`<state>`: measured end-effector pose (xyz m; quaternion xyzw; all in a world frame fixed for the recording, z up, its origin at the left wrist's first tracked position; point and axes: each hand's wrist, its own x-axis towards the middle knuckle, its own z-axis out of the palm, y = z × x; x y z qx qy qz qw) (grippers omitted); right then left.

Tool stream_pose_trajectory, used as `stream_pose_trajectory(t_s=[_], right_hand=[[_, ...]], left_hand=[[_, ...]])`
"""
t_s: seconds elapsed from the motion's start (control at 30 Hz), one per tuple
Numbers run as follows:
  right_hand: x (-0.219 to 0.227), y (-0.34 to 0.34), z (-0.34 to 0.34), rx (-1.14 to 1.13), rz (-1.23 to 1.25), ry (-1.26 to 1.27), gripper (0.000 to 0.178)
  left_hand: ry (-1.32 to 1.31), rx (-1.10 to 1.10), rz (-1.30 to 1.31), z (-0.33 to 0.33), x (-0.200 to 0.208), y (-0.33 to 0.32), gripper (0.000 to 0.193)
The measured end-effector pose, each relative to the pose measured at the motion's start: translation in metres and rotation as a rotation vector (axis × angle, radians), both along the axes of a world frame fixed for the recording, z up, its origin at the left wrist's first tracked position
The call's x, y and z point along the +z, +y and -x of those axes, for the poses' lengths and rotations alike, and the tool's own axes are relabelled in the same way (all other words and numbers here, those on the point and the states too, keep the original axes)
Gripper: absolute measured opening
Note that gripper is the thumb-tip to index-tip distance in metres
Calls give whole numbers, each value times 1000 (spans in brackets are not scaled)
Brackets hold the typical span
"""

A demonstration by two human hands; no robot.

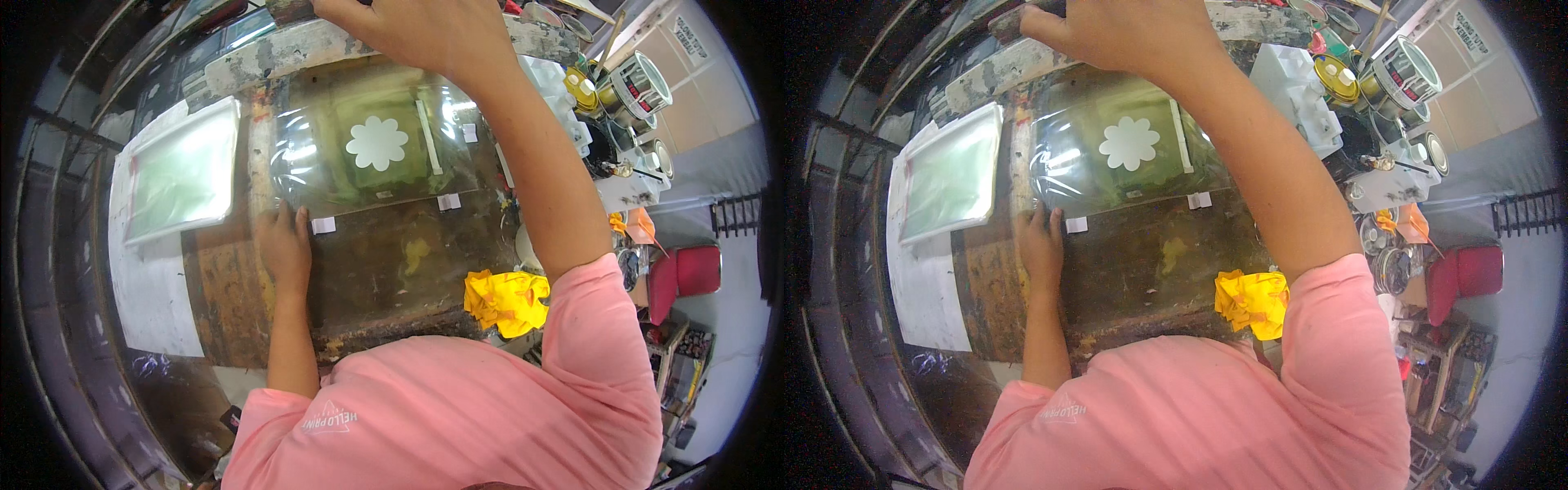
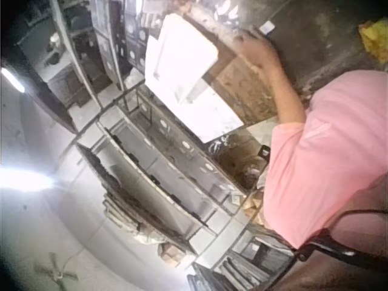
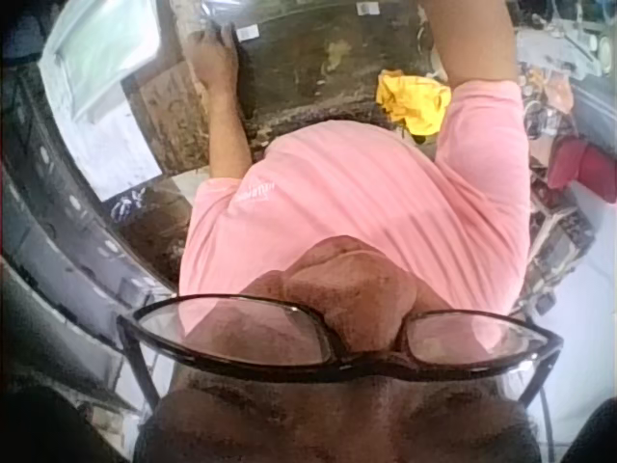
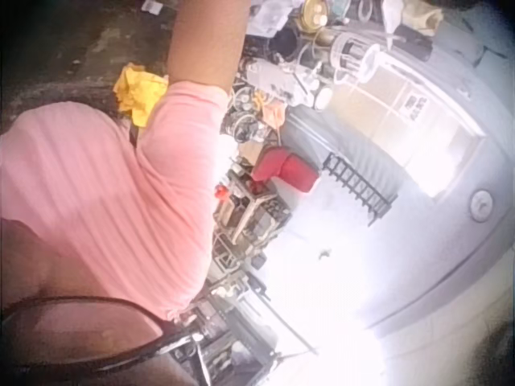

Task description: The person performs screen printing by repeatedly pulling a squeegee across a screen to transfer green ink onto a substrate. They periodically lift the screen to reveal a flower-shaped print, then reposition the screen and continue printing.

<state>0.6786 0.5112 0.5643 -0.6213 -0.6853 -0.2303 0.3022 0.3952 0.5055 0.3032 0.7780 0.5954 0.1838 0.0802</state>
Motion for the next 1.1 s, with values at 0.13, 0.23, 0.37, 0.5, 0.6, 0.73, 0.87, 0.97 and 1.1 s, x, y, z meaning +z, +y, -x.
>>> stream_pose_trajectory(t_s=[0.13, 0.23, 0.37, 0.5, 0.6, 0.73, 0.87, 0.97, 1.1], right_hand=[[-7, -1, 0, 24, -70, -6, 52], [-10, -3, 0, 21, -75, -23, 51], [-10, -2, 1, 24, -83, -21, 51], [-8, 5, -2, 26, -86, -35, 51], [-2, 15, -7, 54, -101, -60, 52], [16, 6, -12, -26, -23, -16, 50], [6, 18, -9, 51, -90, -15, 51], [19, 22, -11, 31, -6, 25, 51], [22, 25, -6, -6, -33, -30, 51]], left_hand=[[-105, -9, 43, -9, 1, 7, 34], [-93, -52, -151, -16, 7, 13, 29], [-371, -105, -333, -39, 28, 31, 24], [-339, -189, -145, -70, 71, 50, 22], [-308, -301, -268, -84, 101, 71, 24], [-300, -370, -89, -71, 131, 94, 27], [-563, -199, -6, -26, 121, 92, 20], [-642, -174, 29, 5, 149, 106, 21], [-528, -36, -58, 82, 148, 147, 22]])
